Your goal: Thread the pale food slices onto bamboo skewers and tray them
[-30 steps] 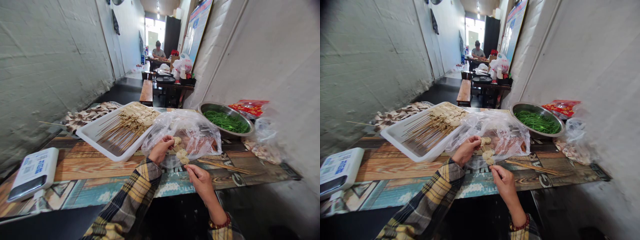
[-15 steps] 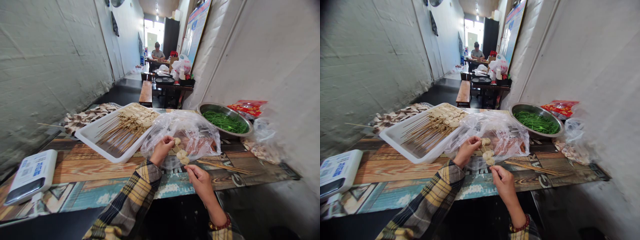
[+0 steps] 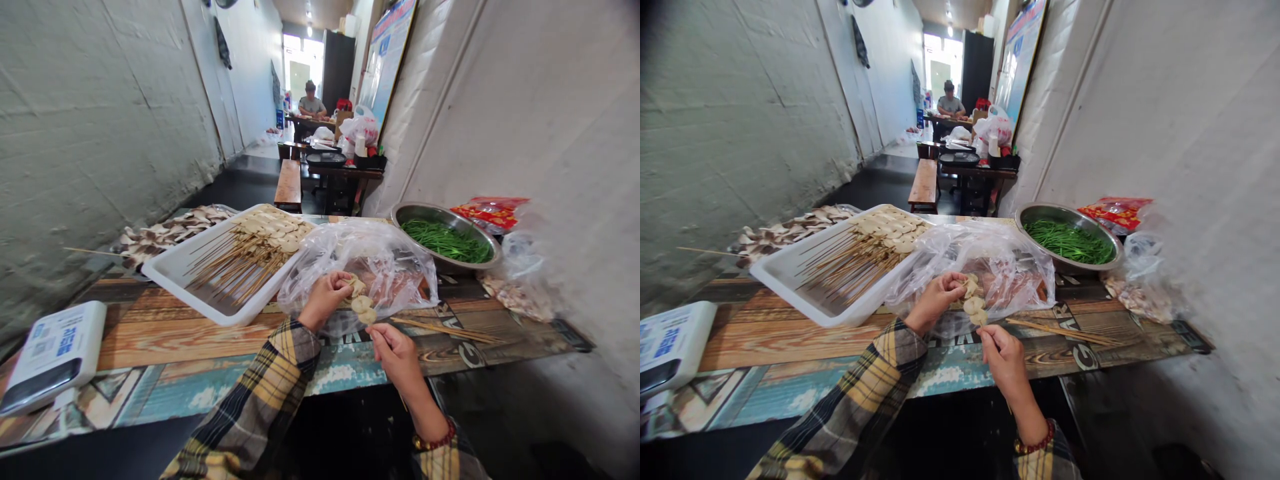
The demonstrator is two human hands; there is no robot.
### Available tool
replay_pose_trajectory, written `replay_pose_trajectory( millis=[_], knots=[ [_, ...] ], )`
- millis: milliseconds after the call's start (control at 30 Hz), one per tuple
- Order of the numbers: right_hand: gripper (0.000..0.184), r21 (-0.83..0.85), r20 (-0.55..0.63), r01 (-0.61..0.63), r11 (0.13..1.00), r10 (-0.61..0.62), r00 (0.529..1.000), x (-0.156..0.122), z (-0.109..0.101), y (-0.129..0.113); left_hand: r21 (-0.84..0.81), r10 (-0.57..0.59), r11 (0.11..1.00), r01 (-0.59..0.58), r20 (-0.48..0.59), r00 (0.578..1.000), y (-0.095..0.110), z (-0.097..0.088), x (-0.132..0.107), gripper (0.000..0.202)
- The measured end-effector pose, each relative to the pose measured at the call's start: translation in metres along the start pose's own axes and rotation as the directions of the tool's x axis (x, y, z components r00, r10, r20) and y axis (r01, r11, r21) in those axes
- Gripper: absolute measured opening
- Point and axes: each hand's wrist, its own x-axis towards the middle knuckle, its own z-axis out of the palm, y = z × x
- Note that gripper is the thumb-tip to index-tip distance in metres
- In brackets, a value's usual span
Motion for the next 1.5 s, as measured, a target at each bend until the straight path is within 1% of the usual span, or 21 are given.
replay_pose_trajectory(
  millis=[67,200,333,400,567,767,1000,1133,1267,1500],
  knots=[
    [0.03,0.048,0.0,-0.013,0.999,0.013,1.0,0.001,0.0,0.001,-0.053,-0.013,0.999,0.015,0.03,0.999,-0.001,0.0,0.0,0.028],
    [0.031,0.119,-0.01,-0.041,0.992,0.043,0.999,0.0,0.001,0.002,-0.219,-0.058,0.973,0.078,0.096,0.994,-0.002,0.002,-0.001,0.04],
    [0.032,0.097,-0.002,-0.037,0.995,0.037,0.999,0.0,0.002,0.002,-0.305,-0.113,0.936,0.177,0.217,0.97,-0.001,0.007,-0.006,0.043],
    [0.032,0.078,0.0,-0.026,0.997,0.026,1.0,0.0,0.002,0.002,-0.317,-0.135,0.925,0.21,0.243,0.961,-0.001,0.009,-0.007,0.041],
    [0.031,0.013,0.01,0.001,1.0,-0.001,1.0,0.0,0.003,0.0,-0.332,-0.169,0.917,0.223,0.182,0.969,-0.002,0.009,-0.007,0.041],
    [0.03,-0.071,-0.007,0.034,0.997,-0.035,0.999,-0.002,0.004,-0.004,-0.292,-0.178,0.933,0.21,0.134,0.975,-0.003,0.01,-0.007,0.039],
    [0.031,-0.106,-0.047,0.042,0.993,-0.047,0.998,-0.004,0.003,-0.005,-0.271,-0.172,0.94,0.207,0.149,0.974,-0.006,0.017,-0.008,0.038],
    [0.032,-0.113,-0.055,0.045,0.993,-0.052,0.997,-0.004,0.003,-0.005,-0.26,-0.178,0.941,0.217,0.165,0.97,-0.005,0.017,-0.01,0.039],
    [0.03,-0.121,-0.07,0.047,0.992,-0.055,0.996,-0.004,0.003,-0.005,-0.254,-0.171,0.943,0.214,0.178,0.969,-0.005,0.018,-0.011,0.04],
    [0.028,-0.06,-0.082,0.031,0.998,-0.036,0.996,-0.004,0.002,-0.006,-0.258,-0.18,0.939,0.225,0.186,0.966,-0.008,0.021,-0.012,0.039]
  ],
)
